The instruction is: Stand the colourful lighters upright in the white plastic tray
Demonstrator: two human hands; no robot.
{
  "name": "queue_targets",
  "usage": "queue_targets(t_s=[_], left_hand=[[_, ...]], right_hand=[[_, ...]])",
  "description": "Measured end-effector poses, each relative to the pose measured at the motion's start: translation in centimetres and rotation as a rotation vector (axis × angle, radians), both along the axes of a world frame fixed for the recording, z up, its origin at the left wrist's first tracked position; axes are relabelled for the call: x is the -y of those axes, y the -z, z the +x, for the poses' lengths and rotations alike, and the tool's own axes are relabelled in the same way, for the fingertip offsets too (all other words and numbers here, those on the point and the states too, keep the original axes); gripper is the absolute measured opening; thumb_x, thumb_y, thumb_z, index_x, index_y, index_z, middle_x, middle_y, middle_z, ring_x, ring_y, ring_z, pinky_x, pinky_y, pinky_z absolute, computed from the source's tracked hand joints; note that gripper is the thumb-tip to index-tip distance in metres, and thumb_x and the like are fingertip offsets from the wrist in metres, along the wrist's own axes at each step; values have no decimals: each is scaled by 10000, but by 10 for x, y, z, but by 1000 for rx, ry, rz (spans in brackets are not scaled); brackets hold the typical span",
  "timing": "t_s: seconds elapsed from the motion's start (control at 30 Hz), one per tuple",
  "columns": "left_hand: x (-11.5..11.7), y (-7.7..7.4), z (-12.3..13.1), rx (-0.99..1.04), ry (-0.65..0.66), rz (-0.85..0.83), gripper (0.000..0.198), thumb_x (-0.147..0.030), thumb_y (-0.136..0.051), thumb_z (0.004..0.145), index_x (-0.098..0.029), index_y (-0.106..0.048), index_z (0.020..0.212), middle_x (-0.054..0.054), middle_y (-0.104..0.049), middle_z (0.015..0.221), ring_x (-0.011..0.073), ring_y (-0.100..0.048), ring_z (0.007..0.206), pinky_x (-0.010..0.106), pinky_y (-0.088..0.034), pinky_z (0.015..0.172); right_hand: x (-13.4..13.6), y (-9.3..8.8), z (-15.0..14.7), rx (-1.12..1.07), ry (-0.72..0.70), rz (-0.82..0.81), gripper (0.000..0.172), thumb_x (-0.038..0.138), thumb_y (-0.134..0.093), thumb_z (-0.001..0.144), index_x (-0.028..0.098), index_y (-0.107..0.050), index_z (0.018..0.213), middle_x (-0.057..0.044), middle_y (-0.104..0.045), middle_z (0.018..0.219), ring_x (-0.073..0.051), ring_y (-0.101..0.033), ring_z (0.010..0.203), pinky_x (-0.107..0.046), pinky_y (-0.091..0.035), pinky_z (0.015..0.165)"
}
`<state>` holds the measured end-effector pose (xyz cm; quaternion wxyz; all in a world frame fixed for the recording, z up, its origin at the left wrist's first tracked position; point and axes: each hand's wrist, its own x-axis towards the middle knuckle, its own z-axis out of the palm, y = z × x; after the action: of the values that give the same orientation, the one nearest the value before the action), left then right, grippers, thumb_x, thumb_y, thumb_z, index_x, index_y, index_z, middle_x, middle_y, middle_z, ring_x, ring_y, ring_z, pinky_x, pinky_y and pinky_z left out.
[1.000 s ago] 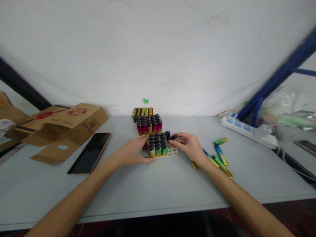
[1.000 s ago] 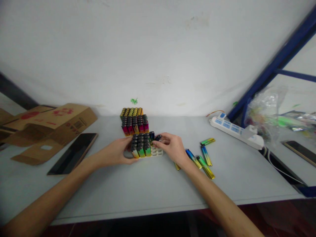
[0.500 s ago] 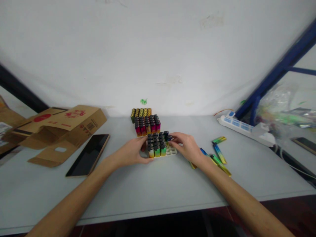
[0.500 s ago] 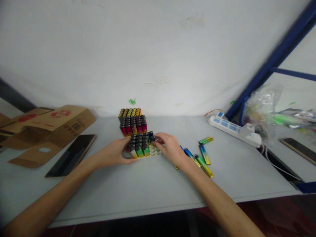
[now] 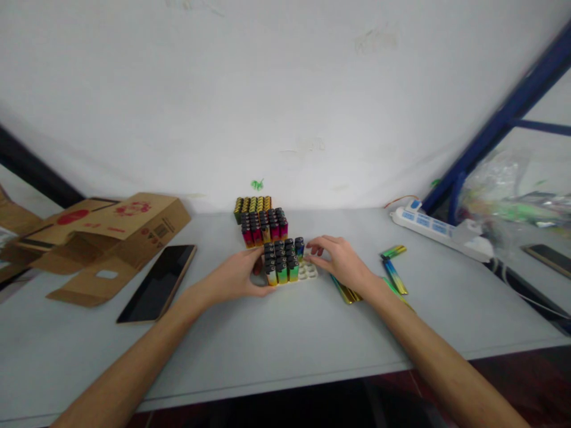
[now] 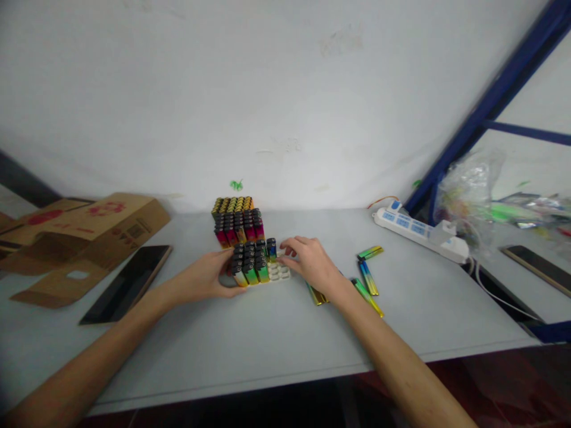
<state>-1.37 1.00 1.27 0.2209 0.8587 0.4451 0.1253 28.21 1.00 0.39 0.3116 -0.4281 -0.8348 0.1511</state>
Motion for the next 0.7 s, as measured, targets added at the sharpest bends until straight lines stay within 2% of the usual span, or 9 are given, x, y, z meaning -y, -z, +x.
queue_targets(t_s=[0.1, 0.27, 0.37, 0.5, 0.7], left_hand=[[1, -1, 1, -15, -11, 6, 477, -498, -793, 749, -202, -587, 1061, 65, -715, 964, 252, -674, 803, 326, -522, 727], [2, -3, 2, 1, -1, 8, 467, -496, -792, 751, -207, -591, 1058, 61, -713, 967, 246, -673, 806, 325, -535, 742], [2, -3, 2, 6, -7, 11, 462, -503, -794, 747, -209, -598, 1044, 58, -715, 955, 240, -668, 793, 326, -539, 736], [2, -2, 1, 10, -6, 23, 451, -509, -791, 746, -212, -597, 1024, 53, -714, 940, 237, -666, 777, 324, -530, 719], [1, -2, 1, -23, -5, 18, 443, -519, -784, 752, -211, -583, 998, 54, -704, 925, 247, -664, 780, 327, -515, 716]], right_hand=[[-3, -8, 27, 77, 86, -37, 138, 322, -692, 989, 203, -740, 1038, -62, -767, 888, -205, -701, 762, -328, -522, 762], [-2, -20, 58, 199, 184, -125, 141, 335, -718, 944, 210, -749, 885, -57, -747, 809, -216, -667, 716, -331, -479, 706], [6, -23, 61, 254, 123, -193, 264, 466, -761, 914, 218, -735, 829, -55, -723, 799, -221, -650, 717, -337, -469, 703], [15, -19, 58, 300, 30, -227, 359, 544, -888, 764, 233, -746, 872, -67, -672, 931, -254, -641, 886, -344, -493, 787], [13, -10, 47, 281, -58, -307, 209, 398, -799, 889, 207, -719, 871, -61, -625, 968, -225, -633, 883, -357, -521, 842]])
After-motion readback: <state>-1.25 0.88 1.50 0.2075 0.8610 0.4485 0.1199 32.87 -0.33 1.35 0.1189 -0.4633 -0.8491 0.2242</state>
